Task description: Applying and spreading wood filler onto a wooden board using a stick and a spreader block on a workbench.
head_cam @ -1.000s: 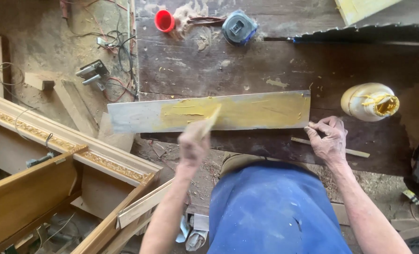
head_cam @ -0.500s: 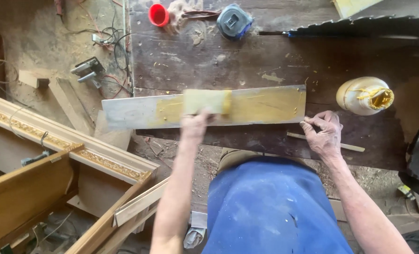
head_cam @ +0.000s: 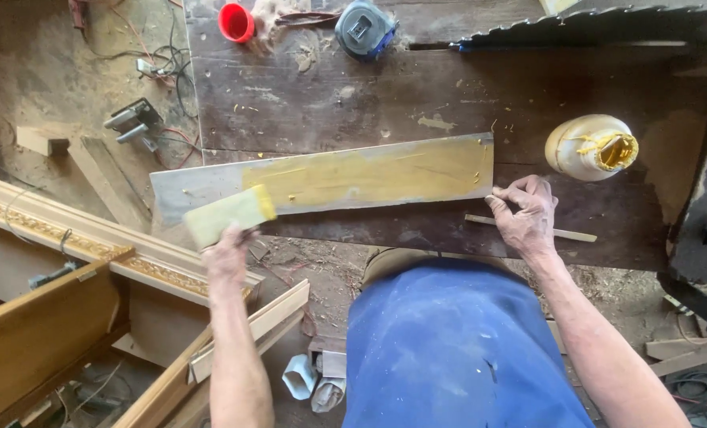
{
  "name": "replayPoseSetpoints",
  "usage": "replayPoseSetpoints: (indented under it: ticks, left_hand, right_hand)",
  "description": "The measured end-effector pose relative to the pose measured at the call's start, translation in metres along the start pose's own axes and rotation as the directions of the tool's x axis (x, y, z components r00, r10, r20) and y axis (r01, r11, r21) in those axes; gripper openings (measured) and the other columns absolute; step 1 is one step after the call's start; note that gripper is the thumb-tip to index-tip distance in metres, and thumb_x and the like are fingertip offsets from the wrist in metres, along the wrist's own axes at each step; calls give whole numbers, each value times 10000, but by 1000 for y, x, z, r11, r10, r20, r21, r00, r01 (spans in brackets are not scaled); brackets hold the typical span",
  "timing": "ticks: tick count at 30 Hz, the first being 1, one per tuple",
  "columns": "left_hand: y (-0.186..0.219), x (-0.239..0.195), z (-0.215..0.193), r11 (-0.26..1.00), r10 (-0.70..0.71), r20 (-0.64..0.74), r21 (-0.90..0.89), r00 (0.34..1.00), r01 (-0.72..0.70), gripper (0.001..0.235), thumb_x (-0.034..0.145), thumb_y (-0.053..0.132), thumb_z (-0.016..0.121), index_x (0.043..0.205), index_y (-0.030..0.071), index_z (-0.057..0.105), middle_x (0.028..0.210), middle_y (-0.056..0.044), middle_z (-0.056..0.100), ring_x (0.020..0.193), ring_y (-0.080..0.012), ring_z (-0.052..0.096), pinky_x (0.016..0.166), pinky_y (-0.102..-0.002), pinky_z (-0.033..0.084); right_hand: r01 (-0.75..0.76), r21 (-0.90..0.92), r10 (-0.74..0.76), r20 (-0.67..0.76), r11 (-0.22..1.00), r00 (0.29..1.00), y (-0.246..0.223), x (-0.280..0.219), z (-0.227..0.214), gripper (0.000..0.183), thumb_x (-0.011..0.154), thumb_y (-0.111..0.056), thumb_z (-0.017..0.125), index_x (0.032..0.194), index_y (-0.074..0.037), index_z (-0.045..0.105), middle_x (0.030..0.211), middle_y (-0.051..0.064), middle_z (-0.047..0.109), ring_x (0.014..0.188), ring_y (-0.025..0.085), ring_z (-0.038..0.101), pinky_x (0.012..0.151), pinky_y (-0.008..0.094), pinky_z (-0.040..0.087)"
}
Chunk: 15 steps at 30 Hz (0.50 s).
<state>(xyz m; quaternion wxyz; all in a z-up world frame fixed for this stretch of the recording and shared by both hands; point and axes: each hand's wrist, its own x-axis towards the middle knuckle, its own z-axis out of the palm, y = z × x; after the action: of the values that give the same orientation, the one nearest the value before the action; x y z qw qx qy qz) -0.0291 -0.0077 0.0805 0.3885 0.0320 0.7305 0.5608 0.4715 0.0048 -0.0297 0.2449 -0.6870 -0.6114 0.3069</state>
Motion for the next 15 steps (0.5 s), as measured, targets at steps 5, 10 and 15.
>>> replayPoseSetpoints:
  ticks: [5, 10, 15]
  left_hand:
    - [-76, -43, 84, 989, -116, 128, -73, 985, 126, 296, 785, -162, 782, 1033, -72, 650, 928, -216, 676, 697, -450, 736, 628, -633, 678]
    - [-124, -96, 140, 984, 18, 364, 160, 931, -81, 114, 831, -42, 749, 943, -24, 764, 825, -204, 749, 664, -245, 747, 571, -380, 692]
    - [-67, -88, 114, 866, 243, 507, 270, 827, -420, 115, 863, 66, 785, 967, 21, 771, 853, -183, 750, 753, -236, 757, 638, -393, 672]
  right_hand:
    - [1, 7, -1, 2, 1000, 1000, -1, 0, -3, 71, 913, -253, 837, 956, -219, 792, 967, 30, 606, 1066, 269, 600, 967, 393, 402]
    - [20, -3, -20, 19, 1000, 1000, 1, 2, -2, 104, 902, -283, 840, 970, -219, 794, 981, 35, 613, 1050, 269, 604, 955, 388, 418]
    - [36, 21, -37, 20, 999, 999, 4, 5, 2, 87, 911, -271, 834, 968, -218, 795, 970, 38, 602, 1049, 268, 600, 950, 381, 393]
